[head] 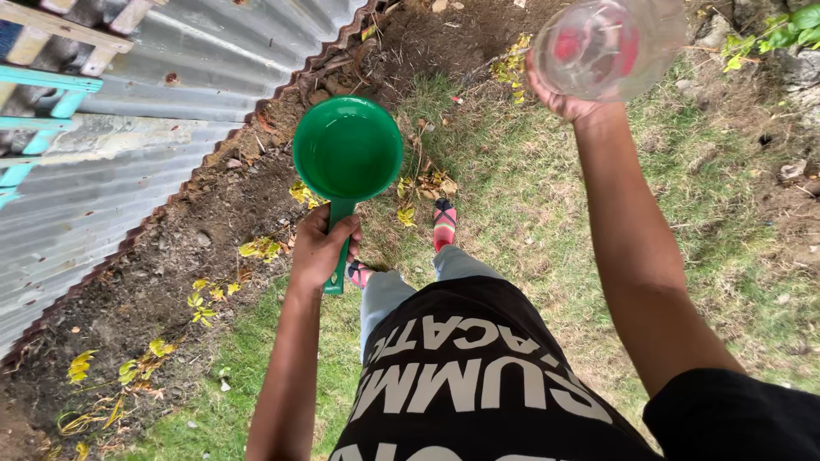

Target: The person walks through a garden area carrying a green scoop and a clear plastic bottle. They pour water from the bottle into the scoop and then water various potted plants and ground plants along a wall and in painted tire planters.

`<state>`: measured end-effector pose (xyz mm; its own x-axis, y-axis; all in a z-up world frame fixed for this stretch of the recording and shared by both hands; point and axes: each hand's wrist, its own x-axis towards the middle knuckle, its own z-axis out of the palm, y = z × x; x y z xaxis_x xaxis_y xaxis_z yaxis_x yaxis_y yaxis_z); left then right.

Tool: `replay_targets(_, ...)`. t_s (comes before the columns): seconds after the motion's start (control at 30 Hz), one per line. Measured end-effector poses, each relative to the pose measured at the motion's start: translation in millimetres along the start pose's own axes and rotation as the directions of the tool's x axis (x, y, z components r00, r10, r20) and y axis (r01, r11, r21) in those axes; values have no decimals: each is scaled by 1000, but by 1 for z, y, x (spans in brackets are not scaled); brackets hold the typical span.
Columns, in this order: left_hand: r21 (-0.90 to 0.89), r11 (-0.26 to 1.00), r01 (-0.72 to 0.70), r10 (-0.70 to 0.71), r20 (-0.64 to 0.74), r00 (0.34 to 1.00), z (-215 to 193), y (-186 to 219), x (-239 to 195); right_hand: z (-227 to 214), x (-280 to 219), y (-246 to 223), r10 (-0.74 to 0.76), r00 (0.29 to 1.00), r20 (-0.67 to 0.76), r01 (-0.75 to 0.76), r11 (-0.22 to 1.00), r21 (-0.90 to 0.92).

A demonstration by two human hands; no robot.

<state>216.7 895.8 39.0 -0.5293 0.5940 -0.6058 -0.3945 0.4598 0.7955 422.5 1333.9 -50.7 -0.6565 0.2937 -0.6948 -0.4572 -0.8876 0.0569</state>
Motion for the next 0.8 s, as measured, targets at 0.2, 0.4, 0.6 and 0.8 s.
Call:
replay_targets(0.2, -21, 1000, 2, -2, -4, 1000, 0, 2, 3, -2, 6, -20, -137, 990, 26, 139, 981, -133)
replay_targets(0.4, -14, 1000, -18, 18, 9, 1000, -1, -2, 2, 2, 7, -21, -138, 988, 68, 145, 984, -106)
replay_targets(0.6, -17, 1000, 10, -10, 2, 1000, -3, -4, 1, 14, -2, 2, -119, 990, 74, 130, 977, -169)
replay_targets(0.8, 23, 999, 23, -22, -27, 999, -2, -4, -2, 21, -11, 34, 16, 995, 96, -3, 991, -131)
